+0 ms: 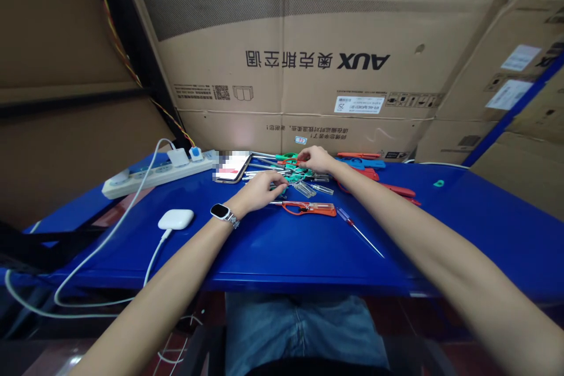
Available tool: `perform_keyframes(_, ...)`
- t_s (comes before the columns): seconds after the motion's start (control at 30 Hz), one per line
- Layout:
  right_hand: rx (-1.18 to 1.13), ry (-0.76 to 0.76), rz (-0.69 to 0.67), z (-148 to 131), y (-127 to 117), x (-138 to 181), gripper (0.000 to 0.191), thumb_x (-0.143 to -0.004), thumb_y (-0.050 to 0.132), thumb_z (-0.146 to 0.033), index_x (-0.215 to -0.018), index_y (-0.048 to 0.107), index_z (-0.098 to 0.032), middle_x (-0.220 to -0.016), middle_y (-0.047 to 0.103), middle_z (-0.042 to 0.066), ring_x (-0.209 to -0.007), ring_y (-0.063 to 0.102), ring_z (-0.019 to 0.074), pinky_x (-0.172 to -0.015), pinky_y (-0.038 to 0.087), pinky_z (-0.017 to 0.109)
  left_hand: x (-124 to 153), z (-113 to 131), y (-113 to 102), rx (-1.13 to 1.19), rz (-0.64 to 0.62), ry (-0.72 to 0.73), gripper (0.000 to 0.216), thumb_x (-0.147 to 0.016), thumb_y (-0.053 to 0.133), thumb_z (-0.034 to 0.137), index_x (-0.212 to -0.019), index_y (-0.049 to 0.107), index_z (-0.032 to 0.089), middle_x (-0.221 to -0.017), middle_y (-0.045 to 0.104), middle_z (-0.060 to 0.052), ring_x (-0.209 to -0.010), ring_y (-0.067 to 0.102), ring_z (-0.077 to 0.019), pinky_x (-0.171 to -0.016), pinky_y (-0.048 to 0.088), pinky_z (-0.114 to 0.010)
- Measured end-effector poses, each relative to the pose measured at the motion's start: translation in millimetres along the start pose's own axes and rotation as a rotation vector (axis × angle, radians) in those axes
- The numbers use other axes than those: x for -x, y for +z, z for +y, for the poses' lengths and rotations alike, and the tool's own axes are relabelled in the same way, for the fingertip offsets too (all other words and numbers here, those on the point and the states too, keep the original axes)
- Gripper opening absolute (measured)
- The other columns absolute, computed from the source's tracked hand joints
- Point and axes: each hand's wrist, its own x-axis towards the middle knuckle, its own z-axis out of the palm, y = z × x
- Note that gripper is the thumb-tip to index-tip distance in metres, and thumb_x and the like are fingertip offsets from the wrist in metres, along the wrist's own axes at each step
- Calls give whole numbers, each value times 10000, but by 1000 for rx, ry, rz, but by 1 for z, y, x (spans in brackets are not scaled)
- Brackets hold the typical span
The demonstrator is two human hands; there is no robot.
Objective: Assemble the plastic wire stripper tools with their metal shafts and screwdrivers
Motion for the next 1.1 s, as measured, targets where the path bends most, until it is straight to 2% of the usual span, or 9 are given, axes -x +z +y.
perform_keyframes(0.2, -7, -17, 77, 1, 2, 11, 290, -853, 674, -262, -1133, 715, -199, -1201, 706, 81, -1115, 628, 240, -984, 443, 386, 0, -7, -6, -36, 33, -29, 188, -914, 538, 252, -892, 704, 166, -910, 716, -58, -810, 644, -191, -746, 475, -309)
perform_keyframes(0.37, -41, -211, 222, -7, 12, 40, 189, -876, 565, -208, -973, 726, -197, -1072, 662, 84, -1072, 587, 246, -948, 429, 398, 1, -23, -7, -41, 0, -115, 143, -847, 571, 168, -890, 707, 157, -891, 717, -62, -793, 642, -183, -740, 490, -293)
perform_keyframes(0.43, -42, -300, 210, -14, 17, 52, 159, -852, 580, -216, -926, 720, -204, -1042, 637, 77, -1039, 568, 246, -931, 417, 403, 1, -25, -6, -32, -29, -133, 126, -834, 595, 174, -879, 712, 159, -854, 713, -55, -766, 637, -177, -716, 488, -280)
perform_keyframes(0.53, 19, -390, 139, -25, 22, 61, 166, -830, 621, -243, -959, 722, -216, -1057, 614, 77, -1050, 540, 258, -928, 390, 411, 2, -25, -5, -36, -34, -135, 114, -837, 607, 196, -854, 717, 168, -824, 707, -46, -745, 627, -171, -700, 480, -269)
perform_keyframes(0.77, 253, -320, 105, -29, 17, 56, 227, -849, 590, -248, -1029, 722, -205, -1078, 605, 111, -1057, 514, 285, -916, 365, 429, 1, -20, -5, -61, -51, -115, 151, -865, 591, 221, -886, 726, 157, -848, 718, -60, -758, 631, -179, -714, 473, -278)
perform_keyframes(0.97, 364, -259, 70, -31, 12, 53, 276, -856, 591, -250, -1096, 717, -197, -1131, 610, 145, -1084, 505, 311, -894, 359, 438, 1, -16, -4, -70, -46, -96, 183, -873, 567, 248, -894, 727, 161, -854, 723, -63, -757, 630, -181, -696, 467, -283)
perform_keyframes(1.1, 387, -278, 72, -33, 11, 47, 231, -882, 584, -269, -1046, 732, -200, -1095, 625, 140, -1078, 509, 306, -885, 350, 423, 0, -15, -4, -101, -48, -87, 197, -877, 554, 257, -891, 727, 163, -851, 720, -60, -752, 625, -180, -690, 461, -282)
